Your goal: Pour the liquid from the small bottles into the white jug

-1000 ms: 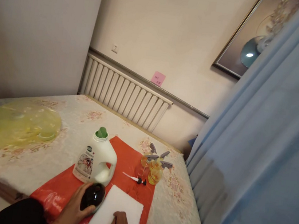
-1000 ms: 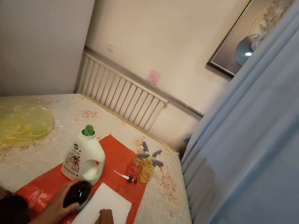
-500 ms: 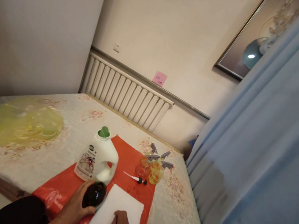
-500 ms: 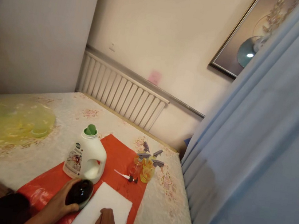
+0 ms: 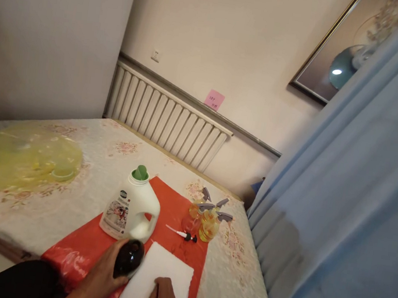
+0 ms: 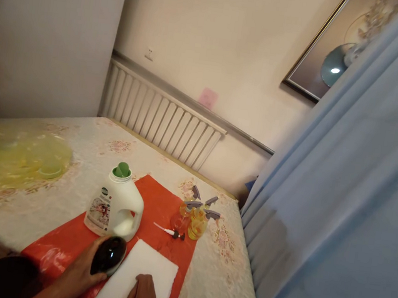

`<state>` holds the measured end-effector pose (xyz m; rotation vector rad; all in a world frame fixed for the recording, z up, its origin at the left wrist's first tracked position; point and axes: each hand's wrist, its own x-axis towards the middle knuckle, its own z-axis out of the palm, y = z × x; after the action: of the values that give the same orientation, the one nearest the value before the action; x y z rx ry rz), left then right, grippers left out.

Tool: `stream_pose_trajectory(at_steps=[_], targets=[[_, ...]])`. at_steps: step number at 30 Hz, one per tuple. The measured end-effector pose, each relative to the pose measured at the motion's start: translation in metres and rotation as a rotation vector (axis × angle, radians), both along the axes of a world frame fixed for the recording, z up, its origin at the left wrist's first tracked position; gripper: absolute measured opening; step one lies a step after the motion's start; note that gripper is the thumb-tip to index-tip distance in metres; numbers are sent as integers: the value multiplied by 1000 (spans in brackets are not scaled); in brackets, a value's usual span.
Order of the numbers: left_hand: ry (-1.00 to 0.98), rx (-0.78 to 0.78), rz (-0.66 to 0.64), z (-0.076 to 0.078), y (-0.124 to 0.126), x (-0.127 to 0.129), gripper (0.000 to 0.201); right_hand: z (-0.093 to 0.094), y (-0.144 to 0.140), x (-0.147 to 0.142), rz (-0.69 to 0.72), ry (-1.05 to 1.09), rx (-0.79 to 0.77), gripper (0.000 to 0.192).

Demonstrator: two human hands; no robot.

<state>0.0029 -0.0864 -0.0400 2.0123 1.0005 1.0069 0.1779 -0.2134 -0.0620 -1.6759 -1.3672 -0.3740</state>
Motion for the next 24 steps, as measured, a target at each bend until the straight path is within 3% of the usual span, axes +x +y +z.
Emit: stream_pose_trajectory(at_steps=[10, 15, 24], targets=[[-35, 4, 14, 16, -4, 1, 66, 6, -4, -2, -20, -35, -89, 22], [-16, -16, -19, 30, -9, -1, 72, 4, -4, -2, -17, -32, -111, 23], [-104, -128, -292, 61, -6, 23, 79, -2, 2, -5, -65, 2, -64, 20]])
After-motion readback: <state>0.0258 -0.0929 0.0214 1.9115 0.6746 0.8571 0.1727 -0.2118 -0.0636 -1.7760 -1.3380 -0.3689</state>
